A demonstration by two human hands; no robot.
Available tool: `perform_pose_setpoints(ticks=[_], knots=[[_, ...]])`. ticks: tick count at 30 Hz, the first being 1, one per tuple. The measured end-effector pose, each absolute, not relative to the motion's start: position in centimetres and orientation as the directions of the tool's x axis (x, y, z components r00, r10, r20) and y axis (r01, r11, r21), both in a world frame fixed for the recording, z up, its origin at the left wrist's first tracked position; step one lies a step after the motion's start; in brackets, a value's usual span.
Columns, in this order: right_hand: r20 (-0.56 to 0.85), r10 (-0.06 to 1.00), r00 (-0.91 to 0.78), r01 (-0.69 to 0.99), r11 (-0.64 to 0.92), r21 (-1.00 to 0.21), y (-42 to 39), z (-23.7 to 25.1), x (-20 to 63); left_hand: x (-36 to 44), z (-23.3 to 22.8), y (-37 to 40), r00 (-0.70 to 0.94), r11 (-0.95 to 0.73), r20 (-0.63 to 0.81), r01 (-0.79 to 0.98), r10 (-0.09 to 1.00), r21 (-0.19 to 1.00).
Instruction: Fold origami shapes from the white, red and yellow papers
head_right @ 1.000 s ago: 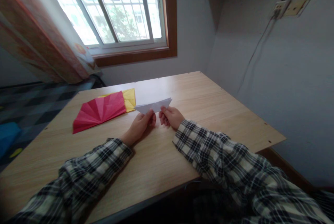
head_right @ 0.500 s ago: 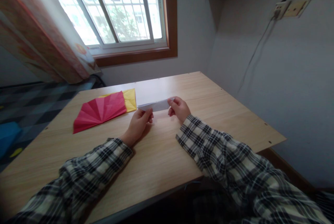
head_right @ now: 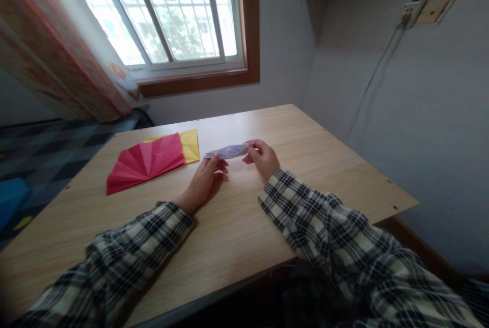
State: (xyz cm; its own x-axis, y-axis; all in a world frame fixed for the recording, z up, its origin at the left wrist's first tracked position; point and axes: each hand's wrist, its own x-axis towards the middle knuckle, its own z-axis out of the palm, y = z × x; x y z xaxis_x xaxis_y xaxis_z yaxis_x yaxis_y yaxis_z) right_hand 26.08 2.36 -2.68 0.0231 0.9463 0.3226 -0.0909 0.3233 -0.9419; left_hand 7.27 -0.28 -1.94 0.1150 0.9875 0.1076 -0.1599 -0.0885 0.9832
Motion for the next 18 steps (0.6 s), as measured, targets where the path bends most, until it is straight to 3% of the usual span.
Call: perform_pose_setpoints(ticks=[12,18], knots=[[0.482,0.874,-0.063,0.073,0.485,-0.871,2.2,-3.4,25.8,7.3,-1.6,-0.5,0.120,-0.111,0.132,-0.167,0.984,0.980],[0.548,0.827,-0.130,0.274,0.561,-0.781,1.0,-3.3,25.2,7.1,-2.3,0.2,0.082,-0.095,0.117,-0.231,0.990,0.968]])
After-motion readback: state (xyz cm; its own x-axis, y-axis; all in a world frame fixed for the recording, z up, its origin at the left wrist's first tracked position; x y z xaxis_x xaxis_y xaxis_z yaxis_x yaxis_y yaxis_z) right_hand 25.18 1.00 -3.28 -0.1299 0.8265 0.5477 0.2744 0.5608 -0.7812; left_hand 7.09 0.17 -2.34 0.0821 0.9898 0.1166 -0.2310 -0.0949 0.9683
